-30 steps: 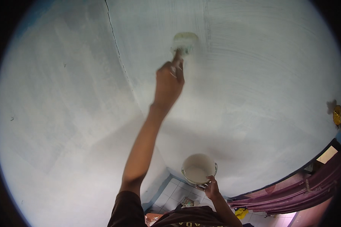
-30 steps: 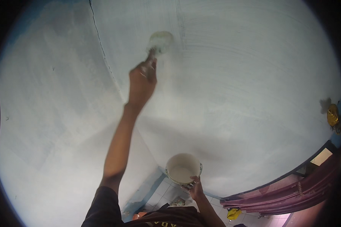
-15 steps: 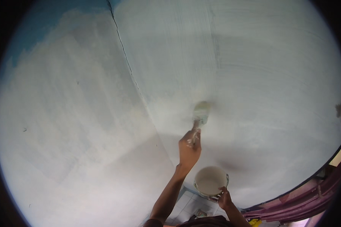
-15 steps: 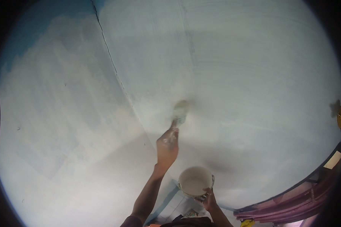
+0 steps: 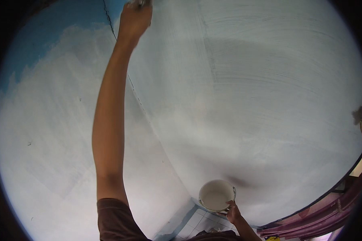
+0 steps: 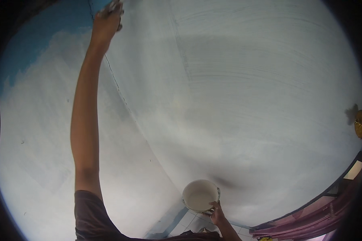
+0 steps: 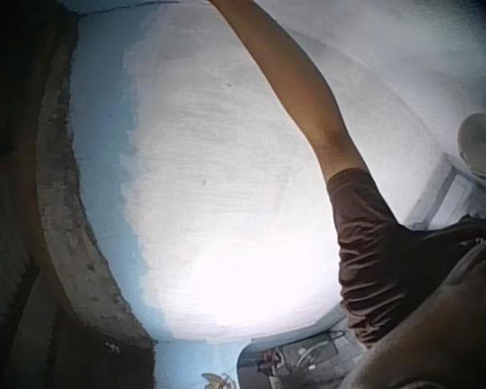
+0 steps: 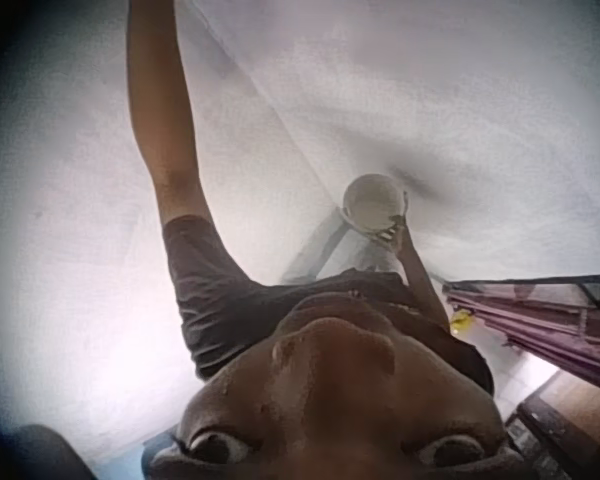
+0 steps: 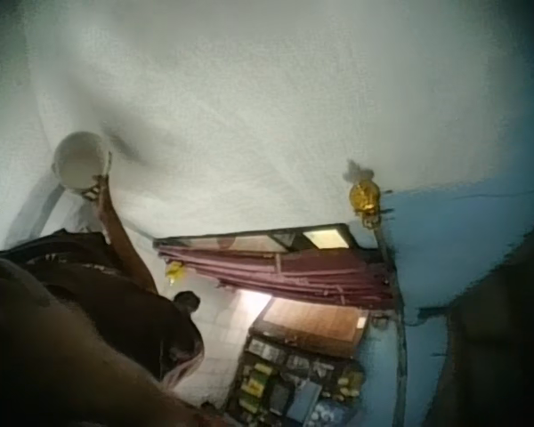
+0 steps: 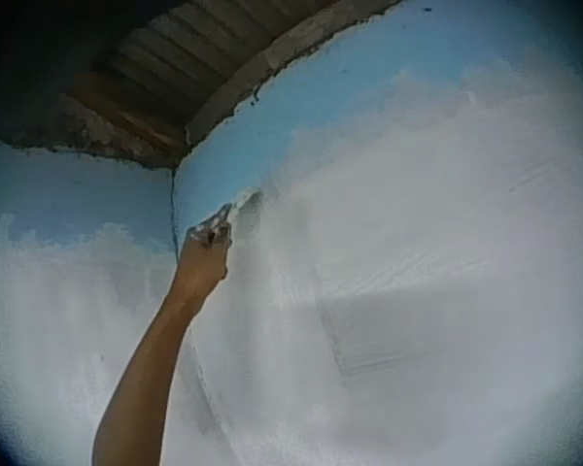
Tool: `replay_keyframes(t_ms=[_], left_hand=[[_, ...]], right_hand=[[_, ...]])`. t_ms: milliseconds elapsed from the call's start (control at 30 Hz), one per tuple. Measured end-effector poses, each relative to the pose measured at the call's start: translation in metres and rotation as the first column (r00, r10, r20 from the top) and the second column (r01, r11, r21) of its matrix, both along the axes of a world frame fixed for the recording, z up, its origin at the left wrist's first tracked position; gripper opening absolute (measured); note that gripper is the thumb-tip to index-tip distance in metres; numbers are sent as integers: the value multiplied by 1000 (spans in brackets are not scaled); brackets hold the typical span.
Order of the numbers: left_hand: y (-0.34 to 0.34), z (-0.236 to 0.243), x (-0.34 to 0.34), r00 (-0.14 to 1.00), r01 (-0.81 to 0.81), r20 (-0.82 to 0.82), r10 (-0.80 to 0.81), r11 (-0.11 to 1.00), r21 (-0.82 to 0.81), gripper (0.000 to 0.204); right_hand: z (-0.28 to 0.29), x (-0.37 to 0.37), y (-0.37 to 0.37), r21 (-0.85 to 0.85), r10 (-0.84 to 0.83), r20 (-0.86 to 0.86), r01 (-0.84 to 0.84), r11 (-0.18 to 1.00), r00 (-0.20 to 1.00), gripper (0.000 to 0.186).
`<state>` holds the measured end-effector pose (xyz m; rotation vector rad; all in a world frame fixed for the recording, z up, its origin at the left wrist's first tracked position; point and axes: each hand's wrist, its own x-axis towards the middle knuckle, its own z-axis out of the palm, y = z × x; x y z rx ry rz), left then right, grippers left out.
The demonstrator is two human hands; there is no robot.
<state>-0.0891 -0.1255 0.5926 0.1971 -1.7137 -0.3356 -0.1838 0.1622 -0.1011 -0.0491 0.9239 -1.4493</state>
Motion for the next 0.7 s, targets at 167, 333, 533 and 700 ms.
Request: replay_keyframes(t_ms=[167,333,533,700], left_hand=[[-9,23,-35,897,-415,3,442,845,-337,34],[-4,-40,-28,886,-388,32,463,776,-497,35],[-1,-185,-27,901,-335,155,405,877,-345,68],[15,-319,-16,909,-278,296,293,956,-91,80]], right_hand=[[2,-5,-5,31,-8,-79,11,999,997,75],[-2,-7,-4,-33,18,-51,-19,999,999,73],[-11,-4,-5,10,11,7,-11,1000,1000,73],[-6,-7,-6,83,-20,-79,27,996,997,72]])
